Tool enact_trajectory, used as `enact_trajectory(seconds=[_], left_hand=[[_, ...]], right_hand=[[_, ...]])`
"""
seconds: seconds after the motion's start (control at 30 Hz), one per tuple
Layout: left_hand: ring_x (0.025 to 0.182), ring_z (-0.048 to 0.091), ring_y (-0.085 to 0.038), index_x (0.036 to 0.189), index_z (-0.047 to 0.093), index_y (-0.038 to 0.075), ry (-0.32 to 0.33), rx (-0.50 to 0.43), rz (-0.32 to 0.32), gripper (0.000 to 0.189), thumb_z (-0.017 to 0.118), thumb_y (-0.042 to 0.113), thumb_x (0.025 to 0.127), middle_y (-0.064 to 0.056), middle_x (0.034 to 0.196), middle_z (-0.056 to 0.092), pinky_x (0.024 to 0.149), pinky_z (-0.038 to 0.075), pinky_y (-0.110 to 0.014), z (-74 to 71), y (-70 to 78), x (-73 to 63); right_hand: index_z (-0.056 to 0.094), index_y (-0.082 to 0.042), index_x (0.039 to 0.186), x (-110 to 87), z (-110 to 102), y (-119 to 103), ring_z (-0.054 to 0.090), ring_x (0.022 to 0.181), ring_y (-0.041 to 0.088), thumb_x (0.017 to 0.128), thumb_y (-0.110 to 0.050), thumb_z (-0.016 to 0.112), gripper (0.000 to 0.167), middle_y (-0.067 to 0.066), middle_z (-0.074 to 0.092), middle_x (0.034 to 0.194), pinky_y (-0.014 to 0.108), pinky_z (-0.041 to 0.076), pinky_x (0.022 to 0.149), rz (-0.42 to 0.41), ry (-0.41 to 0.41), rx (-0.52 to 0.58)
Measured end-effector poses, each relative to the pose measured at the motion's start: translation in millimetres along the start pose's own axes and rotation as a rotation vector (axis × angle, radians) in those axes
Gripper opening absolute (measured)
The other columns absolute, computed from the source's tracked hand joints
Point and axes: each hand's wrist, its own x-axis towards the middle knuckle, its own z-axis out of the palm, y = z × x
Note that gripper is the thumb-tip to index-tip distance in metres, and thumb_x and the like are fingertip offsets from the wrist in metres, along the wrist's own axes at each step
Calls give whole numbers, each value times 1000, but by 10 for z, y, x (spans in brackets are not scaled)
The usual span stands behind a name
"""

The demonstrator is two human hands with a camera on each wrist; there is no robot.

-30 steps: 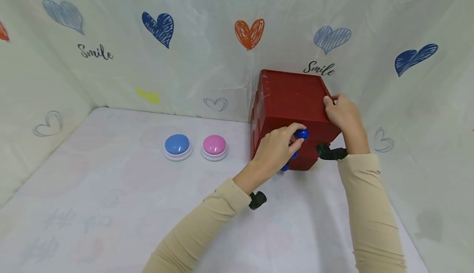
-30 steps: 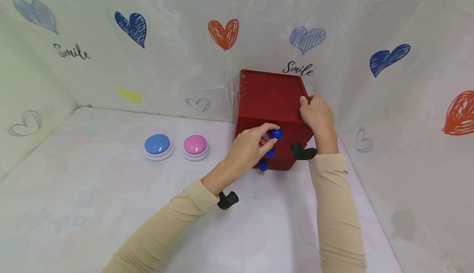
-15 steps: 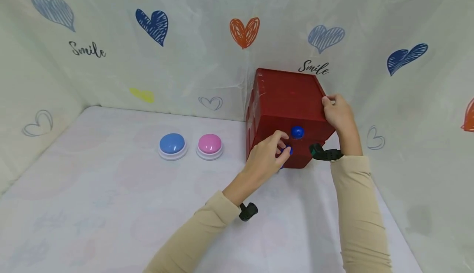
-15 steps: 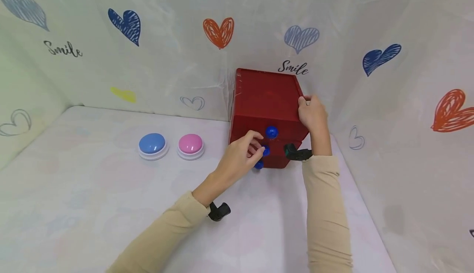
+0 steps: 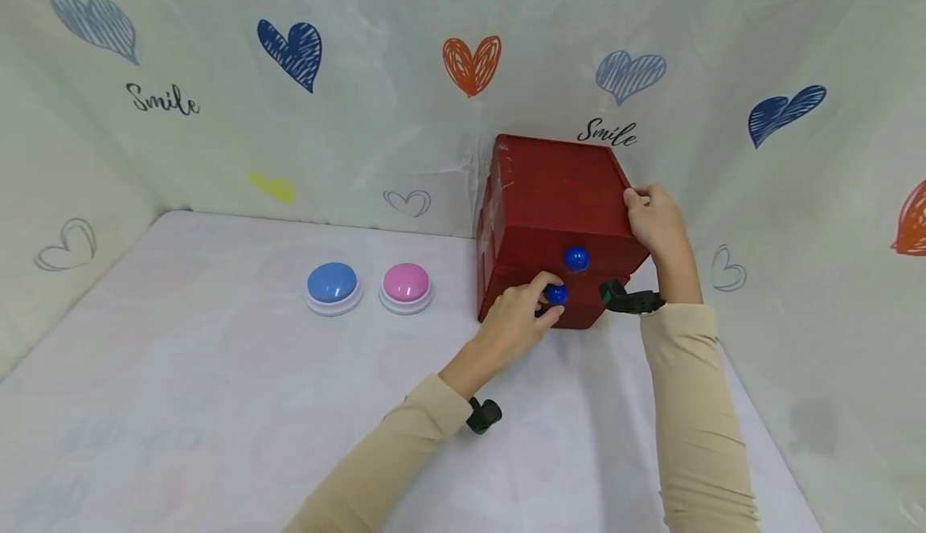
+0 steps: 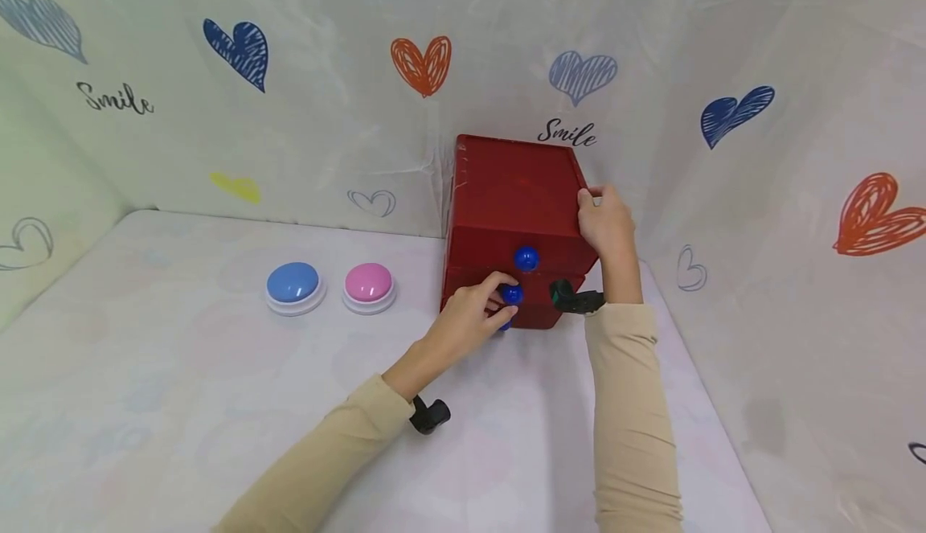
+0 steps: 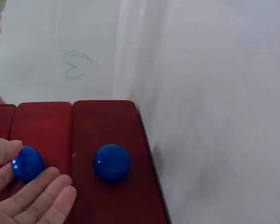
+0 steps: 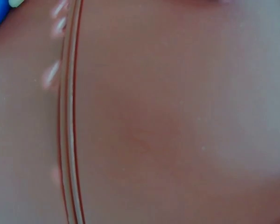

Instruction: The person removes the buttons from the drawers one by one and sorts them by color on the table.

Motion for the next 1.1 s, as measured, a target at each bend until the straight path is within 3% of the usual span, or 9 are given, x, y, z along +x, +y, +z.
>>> enact_trajectory(seconds=[0.3, 0.77, 1.1], left_hand=[[79, 66, -7, 116, 53, 18, 49, -112, 36, 26, 61, 21, 91, -4, 92, 71, 64, 50, -14, 84, -79, 40], [80, 68, -8, 116, 53, 18, 132, -108, 85, 28, 62, 18, 89, -4, 93, 71, 69, 51, -12, 198, -79, -5], [81, 67, -8, 116, 53, 18, 120, -118, 91, 28, 62, 17, 89, -4, 96, 71, 72, 51, -13, 212, -44, -60]], right_hand=[[33, 0, 139, 6, -10, 36, 52, 101, 39, 100, -39, 26, 56, 28, 48, 120, 52, 44, 88, -45, -3, -35], [39, 1, 136, 38, -36, 66, 56, 96, 39, 100, -37, 27, 54, 29, 53, 115, 51, 48, 82, -87, 34, -75], [38, 0, 137, 55, -37, 92, 56, 95, 38, 100, -39, 27, 55, 28, 52, 116, 50, 49, 81, -76, 32, -77]])
